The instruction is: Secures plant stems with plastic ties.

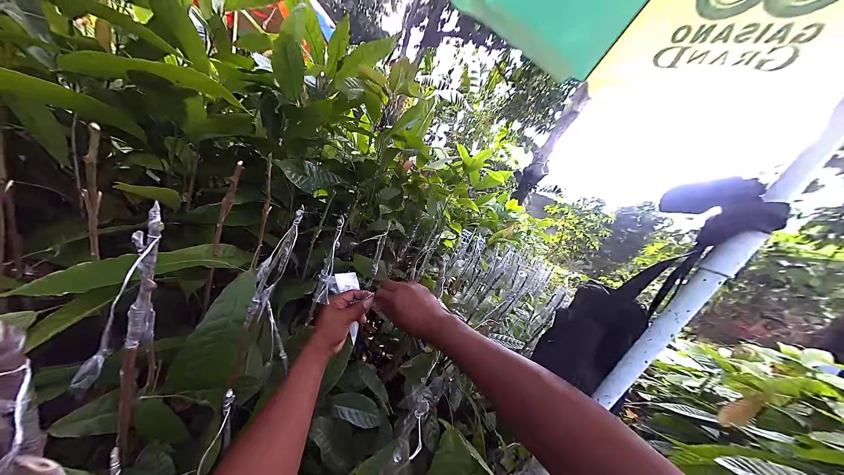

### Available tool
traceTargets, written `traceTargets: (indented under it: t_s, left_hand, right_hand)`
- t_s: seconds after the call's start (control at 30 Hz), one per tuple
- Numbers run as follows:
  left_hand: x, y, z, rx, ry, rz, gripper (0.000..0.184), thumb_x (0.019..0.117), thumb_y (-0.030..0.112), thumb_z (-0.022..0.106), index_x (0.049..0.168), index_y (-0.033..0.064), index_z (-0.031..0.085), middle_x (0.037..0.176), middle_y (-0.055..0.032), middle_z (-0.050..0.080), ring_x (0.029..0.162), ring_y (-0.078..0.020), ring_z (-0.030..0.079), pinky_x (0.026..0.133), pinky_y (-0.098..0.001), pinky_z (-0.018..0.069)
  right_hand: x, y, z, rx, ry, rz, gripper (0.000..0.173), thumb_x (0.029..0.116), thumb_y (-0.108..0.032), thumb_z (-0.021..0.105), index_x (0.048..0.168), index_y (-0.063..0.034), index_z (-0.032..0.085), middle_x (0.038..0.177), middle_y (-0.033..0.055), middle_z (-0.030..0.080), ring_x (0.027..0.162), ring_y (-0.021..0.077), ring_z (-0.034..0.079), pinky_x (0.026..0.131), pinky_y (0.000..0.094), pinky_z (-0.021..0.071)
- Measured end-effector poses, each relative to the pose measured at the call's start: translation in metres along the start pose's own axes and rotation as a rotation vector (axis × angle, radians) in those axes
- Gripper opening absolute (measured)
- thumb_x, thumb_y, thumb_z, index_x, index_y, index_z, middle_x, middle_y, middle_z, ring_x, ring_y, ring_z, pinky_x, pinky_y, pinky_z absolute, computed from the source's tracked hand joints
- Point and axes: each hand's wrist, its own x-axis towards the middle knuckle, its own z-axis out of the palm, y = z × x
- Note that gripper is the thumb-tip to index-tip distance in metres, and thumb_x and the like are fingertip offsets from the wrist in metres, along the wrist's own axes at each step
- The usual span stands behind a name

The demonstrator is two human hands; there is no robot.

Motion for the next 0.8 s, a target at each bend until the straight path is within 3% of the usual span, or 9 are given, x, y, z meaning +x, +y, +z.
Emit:
traceTargets:
  t_s: [0.07, 0.17, 0.3, 0.37, 0.43, 0.5, 0.57, 0.7, 0.8]
  left_hand:
    - [0.000, 0.001, 0.000, 0.028, -0.024, 0.018, 0.012, 0.0952, -0.001, 0.063, 0.106, -0.0013, 0.067, 0.092, -0.0018, 0.071, 0.071, -0.0084, 0.066, 0.069, -0.0246, 0.0584]
    - [0.001, 0.006, -0.004, 0.094, 0.040, 0.035, 0.019, 0.0947, -0.003, 0.063, 0.114, -0.0048, 0.063, 0.103, -0.0082, 0.070, 0.078, -0.0146, 0.071, 0.075, -0.0308, 0.0628]
    - [0.000, 0.001, -0.004, 0.234, 0.003, 0.118, 0.017, 0.0944, -0.001, 0.065, 0.110, -0.0064, 0.067, 0.102, -0.0093, 0.072, 0.083, -0.0108, 0.072, 0.079, -0.0278, 0.0622]
    - [0.000, -0.005, 0.008, 0.330, -0.051, 0.161, 0.017, 0.0955, 0.006, 0.066, 0.110, -0.0029, 0.070, 0.104, -0.0070, 0.073, 0.091, -0.0059, 0.070, 0.086, -0.0239, 0.0585]
    - [-0.001, -0.008, 0.019, 0.384, -0.104, 0.105, 0.032, 0.0969, 0.012, 0.066, 0.126, -0.0016, 0.067, 0.121, -0.0111, 0.071, 0.104, -0.0096, 0.069, 0.095, -0.0273, 0.0555]
    - [-0.004, -0.006, 0.027, 0.424, -0.230, -0.024, 0.062, 0.0979, 0.015, 0.067, 0.154, 0.0021, 0.042, 0.157, -0.0151, 0.045, 0.129, -0.0186, 0.061, 0.106, -0.0340, 0.0517]
    - [-0.005, -0.011, 0.028, 0.508, -0.333, -0.079, 0.085, 0.0935, 0.021, 0.073, 0.162, 0.0042, 0.026, 0.169, -0.0135, 0.022, 0.144, -0.0240, 0.047, 0.110, -0.0397, 0.0484]
    - [-0.006, 0.006, 0.028, 0.587, -0.313, -0.208, 0.072, 0.0962, 0.025, 0.071, 0.156, 0.0032, 0.038, 0.155, -0.0173, 0.047, 0.135, -0.0276, 0.056, 0.111, -0.0441, 0.0477]
    - [-0.014, 0.038, 0.039, 0.524, -0.202, -0.246, 0.040, 0.1013, 0.020, 0.064, 0.135, -0.0007, 0.058, 0.118, -0.0153, 0.069, 0.098, -0.0209, 0.071, 0.089, -0.0384, 0.0590]
  right_hand:
    - [-0.003, -0.001, -0.008, -0.054, -0.059, 0.081, 0.028, 0.1061, -0.016, 0.046, 0.117, 0.0002, 0.067, 0.122, 0.0213, 0.065, 0.110, 0.0410, 0.066, 0.089, 0.0606, 0.0524]
    - [-0.010, -0.004, -0.018, -0.079, -0.243, 0.222, 0.027, 0.1007, -0.018, 0.051, 0.117, -0.0046, 0.068, 0.124, 0.0201, 0.066, 0.115, 0.0429, 0.063, 0.088, 0.0678, 0.0497]
    - [-0.035, -0.045, -0.020, 0.174, -0.269, -0.206, 0.023, 0.1016, -0.014, 0.057, 0.104, 0.0032, 0.071, 0.106, 0.0220, 0.069, 0.105, 0.0398, 0.066, 0.091, 0.0622, 0.0498]
    - [-0.041, -0.060, -0.033, 0.196, -0.269, -0.294, 0.020, 0.1005, -0.012, 0.057, 0.101, 0.0025, 0.071, 0.103, 0.0207, 0.069, 0.101, 0.0382, 0.067, 0.087, 0.0614, 0.0507]
    - [-0.052, -0.074, -0.052, 0.098, -0.325, -0.280, 0.024, 0.1053, -0.018, 0.053, 0.112, -0.0022, 0.071, 0.111, 0.0196, 0.069, 0.107, 0.0384, 0.066, 0.090, 0.0619, 0.0507]
    - [-0.075, -0.089, -0.066, 0.061, -0.295, -0.316, 0.029, 0.1070, -0.024, 0.053, 0.126, -0.0120, 0.071, 0.119, 0.0147, 0.070, 0.113, 0.0342, 0.066, 0.095, 0.0584, 0.0526]
    - [-0.108, -0.103, -0.076, 0.073, -0.215, -0.347, 0.032, 0.1060, -0.026, 0.055, 0.135, -0.0167, 0.067, 0.123, 0.0129, 0.069, 0.116, 0.0334, 0.065, 0.096, 0.0556, 0.0531]
    - [-0.187, -0.097, -0.081, 0.064, 0.162, -0.295, 0.028, 0.1032, -0.027, 0.060, 0.127, -0.0178, 0.070, 0.117, 0.0066, 0.073, 0.106, 0.0272, 0.071, 0.085, 0.0476, 0.0586]
    - [-0.243, -0.089, -0.078, 0.271, 0.474, -0.213, 0.025, 0.1051, -0.024, 0.058, 0.119, -0.0087, 0.073, 0.115, 0.0105, 0.074, 0.107, 0.0226, 0.070, 0.091, 0.0381, 0.0569]
